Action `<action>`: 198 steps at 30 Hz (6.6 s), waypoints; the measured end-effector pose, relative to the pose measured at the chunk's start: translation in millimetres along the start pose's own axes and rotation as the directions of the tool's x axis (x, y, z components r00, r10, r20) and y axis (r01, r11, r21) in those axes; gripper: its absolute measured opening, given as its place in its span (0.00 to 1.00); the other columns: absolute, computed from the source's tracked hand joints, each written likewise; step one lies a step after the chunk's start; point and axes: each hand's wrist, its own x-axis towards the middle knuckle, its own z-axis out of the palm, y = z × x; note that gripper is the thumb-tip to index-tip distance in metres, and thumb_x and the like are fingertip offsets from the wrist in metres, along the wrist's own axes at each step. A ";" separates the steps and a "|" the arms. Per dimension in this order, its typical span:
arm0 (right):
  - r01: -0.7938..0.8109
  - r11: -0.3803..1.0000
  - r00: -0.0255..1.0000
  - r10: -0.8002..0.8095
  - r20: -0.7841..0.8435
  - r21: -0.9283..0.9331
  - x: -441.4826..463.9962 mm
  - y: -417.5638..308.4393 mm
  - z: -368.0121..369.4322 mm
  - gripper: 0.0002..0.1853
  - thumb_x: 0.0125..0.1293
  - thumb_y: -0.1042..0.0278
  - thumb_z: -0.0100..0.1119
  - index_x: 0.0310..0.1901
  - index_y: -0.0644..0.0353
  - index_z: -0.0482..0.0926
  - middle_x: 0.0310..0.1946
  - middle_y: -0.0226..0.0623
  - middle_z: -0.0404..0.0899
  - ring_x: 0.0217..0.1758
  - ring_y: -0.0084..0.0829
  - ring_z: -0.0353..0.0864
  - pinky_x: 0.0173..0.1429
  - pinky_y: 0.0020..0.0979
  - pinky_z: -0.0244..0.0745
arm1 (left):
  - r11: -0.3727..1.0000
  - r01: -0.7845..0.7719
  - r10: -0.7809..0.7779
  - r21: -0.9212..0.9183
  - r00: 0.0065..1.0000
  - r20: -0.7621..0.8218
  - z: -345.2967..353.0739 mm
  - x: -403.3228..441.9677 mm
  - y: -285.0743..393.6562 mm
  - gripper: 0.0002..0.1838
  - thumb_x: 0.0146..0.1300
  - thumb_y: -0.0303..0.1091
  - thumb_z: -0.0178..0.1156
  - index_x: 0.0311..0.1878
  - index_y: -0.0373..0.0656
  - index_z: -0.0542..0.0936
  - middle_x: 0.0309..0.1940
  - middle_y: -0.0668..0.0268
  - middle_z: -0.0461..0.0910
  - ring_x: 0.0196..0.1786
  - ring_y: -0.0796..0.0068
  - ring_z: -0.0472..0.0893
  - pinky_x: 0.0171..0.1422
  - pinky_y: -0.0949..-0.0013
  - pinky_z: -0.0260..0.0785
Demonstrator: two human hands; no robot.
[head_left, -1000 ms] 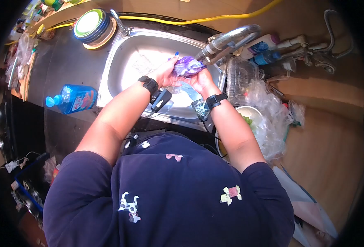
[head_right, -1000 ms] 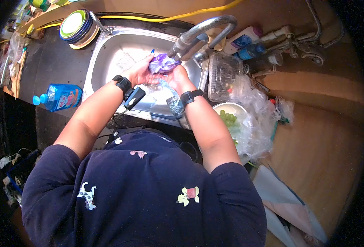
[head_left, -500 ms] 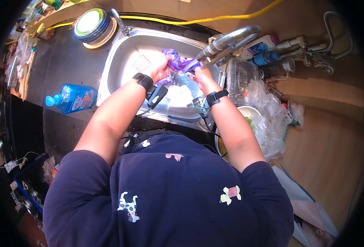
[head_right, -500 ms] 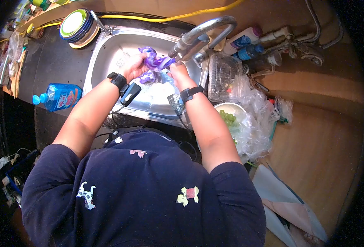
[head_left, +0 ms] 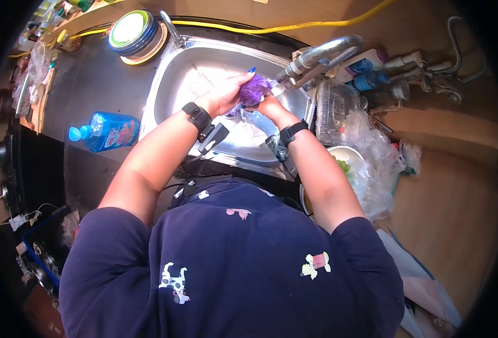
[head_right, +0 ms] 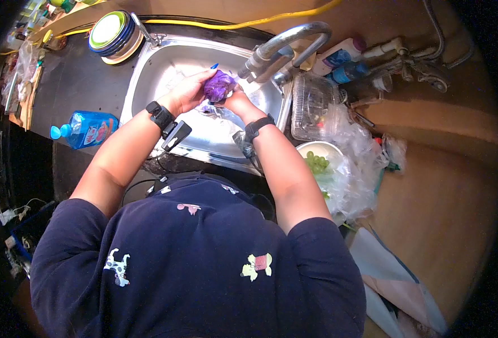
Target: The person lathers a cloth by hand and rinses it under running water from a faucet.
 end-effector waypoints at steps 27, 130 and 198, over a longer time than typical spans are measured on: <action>-0.173 0.483 0.974 0.211 0.078 0.858 -44.0 -11.0 -19.9 0.16 0.65 0.58 0.43 0.48 0.57 0.72 0.42 0.36 0.77 0.44 0.30 0.77 0.50 0.35 0.71 | 0.977 0.117 -0.165 -0.175 0.944 -0.286 -52.5 49.2 -36.0 0.13 0.65 0.34 0.44 0.43 0.34 0.72 0.34 0.59 0.79 0.34 0.67 0.81 0.42 0.64 0.77; 0.393 0.743 0.883 -0.470 -0.004 -0.541 -58.9 -37.9 -21.4 0.33 0.51 0.80 0.53 0.62 0.53 0.61 0.59 0.51 0.62 0.62 0.44 0.63 0.64 0.33 0.59 | 0.778 0.404 -0.395 0.481 0.910 -0.125 -51.9 24.0 2.9 0.16 0.47 0.33 0.62 0.41 0.45 0.76 0.28 0.70 0.80 0.23 0.81 0.77 0.24 0.79 0.68; 0.036 0.650 0.999 -0.023 0.027 -0.759 -41.5 -67.8 -13.7 0.16 0.48 0.58 0.53 0.36 0.59 0.79 0.37 0.47 0.79 0.43 0.44 0.77 0.47 0.36 0.70 | -0.329 -0.111 0.057 0.938 0.989 0.137 -2.5 24.3 -22.1 0.17 0.49 0.45 0.56 0.38 0.45 0.78 0.34 0.52 0.79 0.41 0.55 0.78 0.47 0.60 0.69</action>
